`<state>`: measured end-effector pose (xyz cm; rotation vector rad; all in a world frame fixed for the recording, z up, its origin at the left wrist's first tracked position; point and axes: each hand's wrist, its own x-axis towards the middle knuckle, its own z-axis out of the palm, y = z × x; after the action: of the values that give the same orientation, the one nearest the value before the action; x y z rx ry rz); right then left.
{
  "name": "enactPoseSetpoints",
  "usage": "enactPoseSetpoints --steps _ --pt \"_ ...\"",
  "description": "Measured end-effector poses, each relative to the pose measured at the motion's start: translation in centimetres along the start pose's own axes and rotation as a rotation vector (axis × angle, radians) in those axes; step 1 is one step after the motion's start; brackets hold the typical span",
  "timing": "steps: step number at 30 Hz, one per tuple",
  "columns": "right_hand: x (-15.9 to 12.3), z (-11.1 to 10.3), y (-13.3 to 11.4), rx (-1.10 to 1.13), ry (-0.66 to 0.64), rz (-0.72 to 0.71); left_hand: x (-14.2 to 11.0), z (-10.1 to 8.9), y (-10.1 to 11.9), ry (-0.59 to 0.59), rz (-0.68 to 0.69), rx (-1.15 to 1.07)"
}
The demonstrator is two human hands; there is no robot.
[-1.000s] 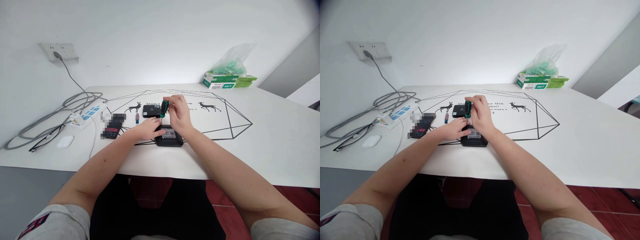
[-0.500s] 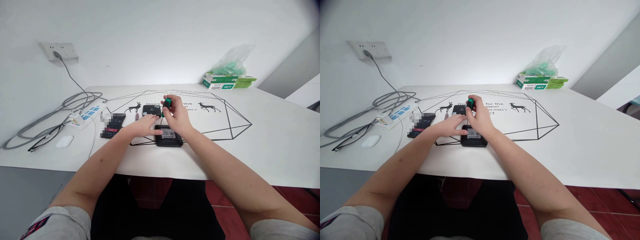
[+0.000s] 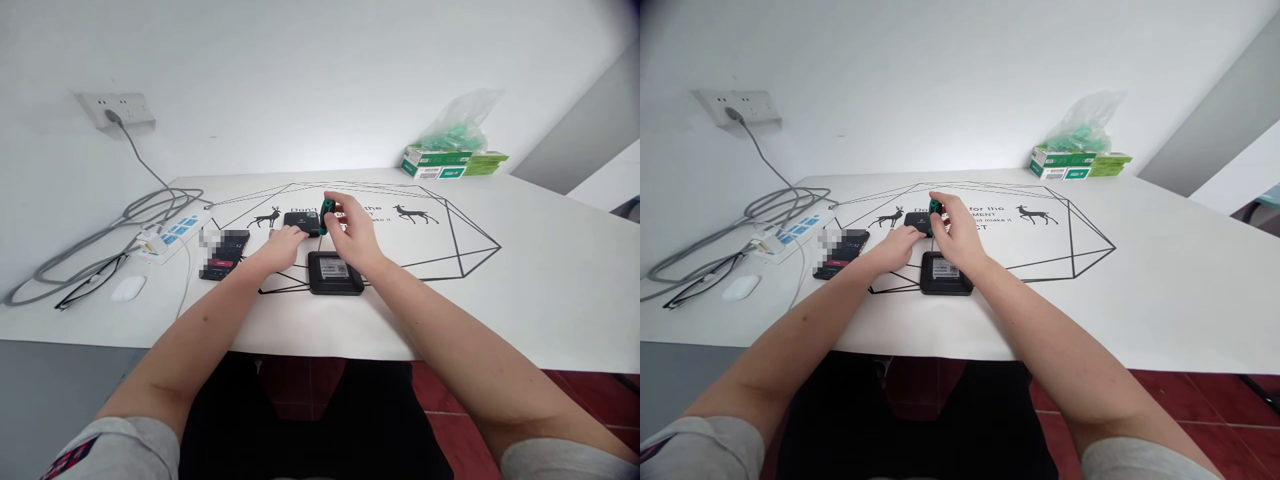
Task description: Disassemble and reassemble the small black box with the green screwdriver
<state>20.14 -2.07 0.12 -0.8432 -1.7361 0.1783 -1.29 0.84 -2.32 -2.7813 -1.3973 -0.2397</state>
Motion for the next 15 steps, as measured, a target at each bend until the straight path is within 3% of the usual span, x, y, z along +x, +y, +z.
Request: enactPoseSetpoints --steps 7,15 --pt "0.0 -0.1 0.1 0.020 -0.032 0.079 -0.1 0.4 1.3 -0.073 0.052 -0.004" --pt "0.0 -0.1 0.4 0.044 0.040 0.091 0.0 0.4 1.3 -0.077 0.045 0.012"
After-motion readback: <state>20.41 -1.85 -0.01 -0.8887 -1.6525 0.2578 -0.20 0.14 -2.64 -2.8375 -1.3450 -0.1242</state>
